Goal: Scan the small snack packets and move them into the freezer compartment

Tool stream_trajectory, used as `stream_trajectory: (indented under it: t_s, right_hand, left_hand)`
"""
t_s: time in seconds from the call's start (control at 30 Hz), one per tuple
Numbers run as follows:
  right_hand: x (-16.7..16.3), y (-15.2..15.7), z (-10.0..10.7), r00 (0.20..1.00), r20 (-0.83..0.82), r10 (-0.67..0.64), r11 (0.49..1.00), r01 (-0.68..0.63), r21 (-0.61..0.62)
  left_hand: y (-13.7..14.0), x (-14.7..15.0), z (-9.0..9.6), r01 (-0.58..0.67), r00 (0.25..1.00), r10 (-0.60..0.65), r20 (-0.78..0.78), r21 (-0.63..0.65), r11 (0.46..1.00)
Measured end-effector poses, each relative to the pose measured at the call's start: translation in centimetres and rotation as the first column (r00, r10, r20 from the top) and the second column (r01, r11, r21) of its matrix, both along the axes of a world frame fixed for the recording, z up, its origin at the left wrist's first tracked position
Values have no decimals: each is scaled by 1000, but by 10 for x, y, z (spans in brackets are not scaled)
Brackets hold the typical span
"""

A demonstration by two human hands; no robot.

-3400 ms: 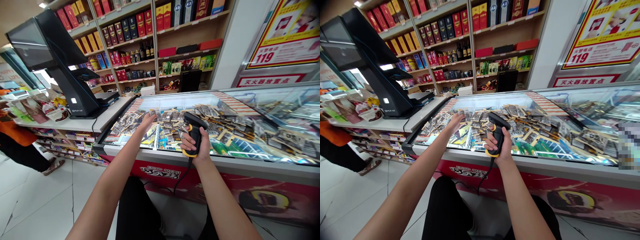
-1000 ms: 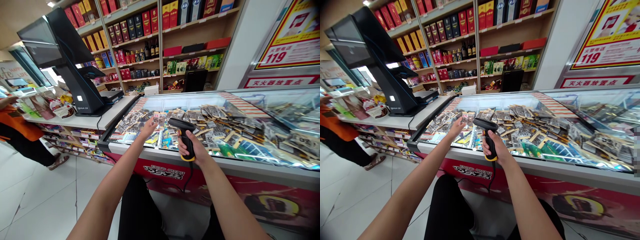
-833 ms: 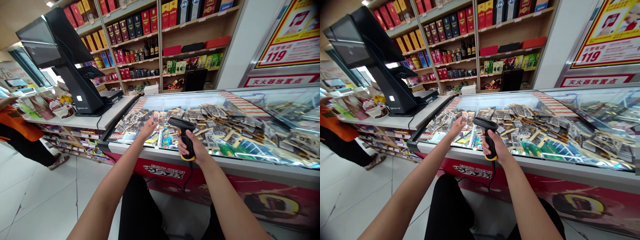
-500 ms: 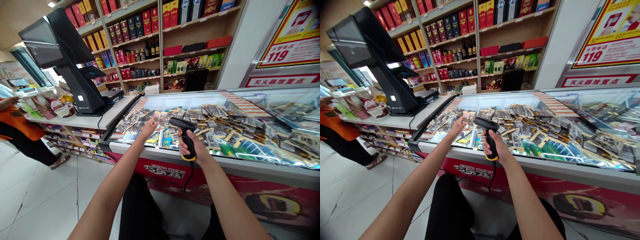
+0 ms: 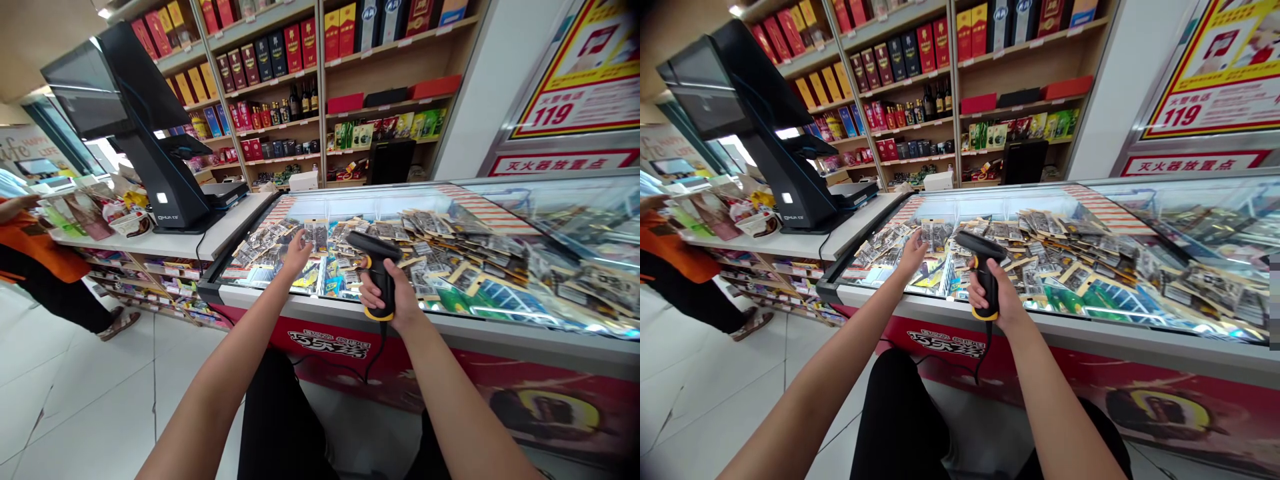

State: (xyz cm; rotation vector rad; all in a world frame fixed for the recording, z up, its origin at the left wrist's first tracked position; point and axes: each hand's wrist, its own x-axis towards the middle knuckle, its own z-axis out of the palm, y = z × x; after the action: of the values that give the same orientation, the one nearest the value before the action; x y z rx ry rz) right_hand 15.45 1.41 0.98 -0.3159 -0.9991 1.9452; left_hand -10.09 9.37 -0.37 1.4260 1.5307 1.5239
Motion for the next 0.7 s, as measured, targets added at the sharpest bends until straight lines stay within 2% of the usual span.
stream_trajectory:
  t_s: [0.1,0.23,0.3,0.4,0.47,0.57,0.63,0.7]
  right_hand:
    - [8,2,0,983,-165,-78,995,65,-79]
    - [12,6,-1,956,-265,-127,985,89,-150]
    - [11,6,-2,955,-270,-124,985,85,-153]
    - [10,6,-3,954,-279,-113,984,69,-161]
    - [10,6,-3,950,-292,-111,982,61,-177]
    - [11,6,-3,946,-304,-112,978,51,-202]
    - [11,7,-3,945,-307,-113,976,47,-214]
    - [10,7,-3,946,-306,-110,975,43,-218]
  left_hand:
    - [1,7,15,-12,996,19,90,-77,997]
    - [16,34,45,42,999,-38,35,-116,992]
    - [30,55,59,60,997,-65,-41,-100,993]
    - [52,87,74,59,967,-87,-239,-120,991]
    - [62,105,79,73,909,-140,-392,-182,981]
    - [67,121,78,79,766,-206,-608,-229,970]
    - [64,123,74,55,664,-191,-723,-207,977]
    - [58,120,69,8,592,-137,-794,-165,986]
